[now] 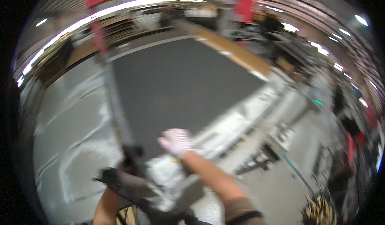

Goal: Operating an industrial machine to process large black material sheets, including loading material, using control panels, and cutting with a knife.

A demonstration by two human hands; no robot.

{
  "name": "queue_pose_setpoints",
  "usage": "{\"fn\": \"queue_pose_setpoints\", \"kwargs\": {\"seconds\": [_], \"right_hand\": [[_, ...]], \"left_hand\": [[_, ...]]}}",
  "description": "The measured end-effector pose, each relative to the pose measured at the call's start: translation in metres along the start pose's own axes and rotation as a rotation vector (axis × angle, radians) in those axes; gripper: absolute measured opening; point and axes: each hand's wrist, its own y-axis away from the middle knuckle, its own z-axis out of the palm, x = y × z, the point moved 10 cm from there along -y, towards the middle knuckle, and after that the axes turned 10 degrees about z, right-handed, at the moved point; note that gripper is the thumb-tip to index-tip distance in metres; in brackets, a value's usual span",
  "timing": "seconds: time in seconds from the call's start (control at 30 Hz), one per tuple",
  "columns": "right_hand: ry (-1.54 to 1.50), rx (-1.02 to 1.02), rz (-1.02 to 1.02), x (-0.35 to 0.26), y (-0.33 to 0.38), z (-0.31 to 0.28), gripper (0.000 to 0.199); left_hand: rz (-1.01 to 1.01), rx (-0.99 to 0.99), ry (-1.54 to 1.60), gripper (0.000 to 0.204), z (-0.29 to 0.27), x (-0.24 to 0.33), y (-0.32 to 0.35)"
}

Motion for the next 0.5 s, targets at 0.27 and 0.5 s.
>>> {"fn": "queue_pose_setpoints", "kwargs": {"seconds": [0.27,0.5], "right_hand": [[0.116,0.306,0.040,0.073,0.263,0.064,0.059],[-0.339,-0.454,1.587,0.329,0.854,0.279,0.038]], "left_hand": [[-0.136,-0.620,-0.041,0.021,0.166,0.030,0.213],[-0.001,-1.323,-0.040,0.020,0.339,0.035,0.336]]}}
